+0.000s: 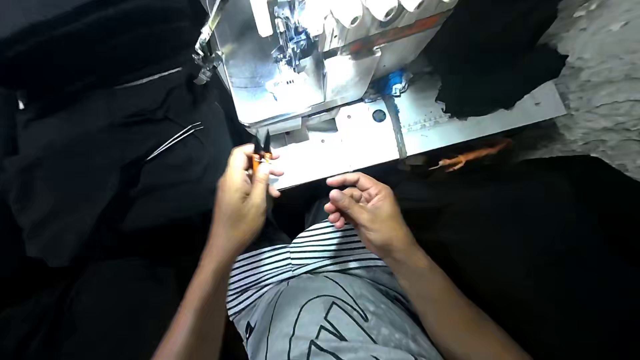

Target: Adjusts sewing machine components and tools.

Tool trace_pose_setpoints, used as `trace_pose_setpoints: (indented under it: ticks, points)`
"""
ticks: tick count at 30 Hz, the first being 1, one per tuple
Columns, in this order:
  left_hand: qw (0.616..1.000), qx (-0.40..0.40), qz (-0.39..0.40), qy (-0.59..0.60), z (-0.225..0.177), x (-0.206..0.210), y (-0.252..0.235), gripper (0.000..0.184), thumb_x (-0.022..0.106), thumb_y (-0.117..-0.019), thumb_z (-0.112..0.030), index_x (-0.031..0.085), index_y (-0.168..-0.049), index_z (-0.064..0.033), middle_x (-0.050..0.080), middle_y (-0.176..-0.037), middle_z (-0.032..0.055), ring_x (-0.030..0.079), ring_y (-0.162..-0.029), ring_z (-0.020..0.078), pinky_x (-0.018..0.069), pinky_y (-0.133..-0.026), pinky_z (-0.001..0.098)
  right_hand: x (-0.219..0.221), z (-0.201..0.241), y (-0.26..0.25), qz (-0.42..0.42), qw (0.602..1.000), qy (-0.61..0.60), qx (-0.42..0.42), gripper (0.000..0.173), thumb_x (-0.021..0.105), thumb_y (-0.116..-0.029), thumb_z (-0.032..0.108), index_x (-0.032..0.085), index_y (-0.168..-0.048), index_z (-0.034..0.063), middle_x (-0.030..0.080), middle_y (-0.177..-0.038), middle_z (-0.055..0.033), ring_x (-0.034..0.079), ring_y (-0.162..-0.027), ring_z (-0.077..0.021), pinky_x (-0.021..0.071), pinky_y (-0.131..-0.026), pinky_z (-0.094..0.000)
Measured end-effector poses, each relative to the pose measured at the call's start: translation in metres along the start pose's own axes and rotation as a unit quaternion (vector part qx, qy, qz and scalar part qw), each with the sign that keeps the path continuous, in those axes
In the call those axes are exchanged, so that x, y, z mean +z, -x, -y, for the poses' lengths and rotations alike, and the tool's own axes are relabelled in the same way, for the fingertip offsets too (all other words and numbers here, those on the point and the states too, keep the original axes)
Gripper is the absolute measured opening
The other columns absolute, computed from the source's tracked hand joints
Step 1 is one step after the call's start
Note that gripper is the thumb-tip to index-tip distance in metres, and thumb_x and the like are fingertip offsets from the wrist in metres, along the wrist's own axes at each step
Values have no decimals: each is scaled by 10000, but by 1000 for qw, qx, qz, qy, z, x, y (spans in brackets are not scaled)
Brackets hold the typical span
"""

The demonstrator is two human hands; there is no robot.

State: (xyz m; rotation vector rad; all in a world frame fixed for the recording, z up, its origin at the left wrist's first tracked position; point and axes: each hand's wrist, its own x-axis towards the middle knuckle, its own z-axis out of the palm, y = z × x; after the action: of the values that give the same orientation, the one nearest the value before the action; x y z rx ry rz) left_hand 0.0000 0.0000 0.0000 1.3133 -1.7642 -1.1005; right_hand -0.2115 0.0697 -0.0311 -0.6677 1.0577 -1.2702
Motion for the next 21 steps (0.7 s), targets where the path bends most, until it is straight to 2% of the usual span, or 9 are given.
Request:
trace_pose_setpoints:
  ticks: [1,2,4,6,9,14,17,19,21]
  points:
    - [999,30,33,-25,-5,-14,-4,253,456,-1082,-100,522,-1326,-82,722,-1082,0,674,-730,65,571,-599,214,3,-2,-2,11,1000,1,27,236,682,-944,-33,652,-1174,13,737,-778,-103,726,-646,-138,632,-626,-259]
    - [992,73,74,-75,-11,-25,-9,281,461,-1077,-99,565,-1337,-81,728,-1070,-22,663,-761,33,558,-640,188,6,-2,-5,17,999,5,40,239,694,-934,-38,675,-1170,-2,733,-768,-114,720,-633,-140,628,-613,-256]
    - [955,166,142,-200,-20,-40,-20,311,505,-1062,-171,682,-1314,-131,727,-1052,-56,661,-869,27,558,-773,229,7,-2,-13,33,998,43,41,118,716,-932,-13,742,-1046,-29,742,-773,-121,706,-615,-128,612,-578,-235]
    - [909,220,180,-304,-26,-43,-29,312,525,-1051,-303,742,-1259,-222,736,-1089,-56,666,-954,100,521,-826,349,6,0,-21,48,994,87,38,49,722,-937,11,748,-959,-24,744,-769,-111,701,-608,-121,604,-567,-227]
    - [870,244,205,-376,-30,-36,-39,304,536,-1034,-347,766,-1183,-218,725,-1029,-10,629,-887,196,455,-764,419,3,1,-26,52,992,106,38,24,718,-933,-4,729,-935,-25,743,-768,-106,712,-617,-133,619,-583,-239]
    - [861,266,198,-386,-28,-24,-55,314,510,-1048,-328,779,-1123,-184,709,-933,13,616,-822,209,447,-724,404,1,0,-31,40,992,110,44,15,724,-922,-14,736,-930,-20,748,-757,-91,720,-620,-126,626,-586,-236]
    - [866,270,204,-368,-23,-15,-58,278,534,-1042,-304,791,-1076,-205,713,-920,-6,616,-824,192,449,-753,401,1,-4,-35,38,992,111,36,27,724,-925,-7,733,-945,-23,748,-772,-104,729,-641,-144,638,-614,-256]
    - [877,275,185,-349,-18,-13,-57,232,561,-1022,-245,785,-1019,-188,703,-876,-3,608,-800,190,443,-735,395,-1,-7,-40,34,988,148,-6,53,739,-926,21,740,-972,-4,754,-814,-97,738,-678,-156,649,-640,-276]
    - [890,257,173,-333,-11,-19,-49,225,571,-1018,-258,783,-1005,-187,697,-868,-17,610,-806,175,444,-727,387,-11,-7,-46,24,960,266,-86,69,772,-919,118,777,-977,79,747,-862,-18,694,-690,-107,605,-609,-242]
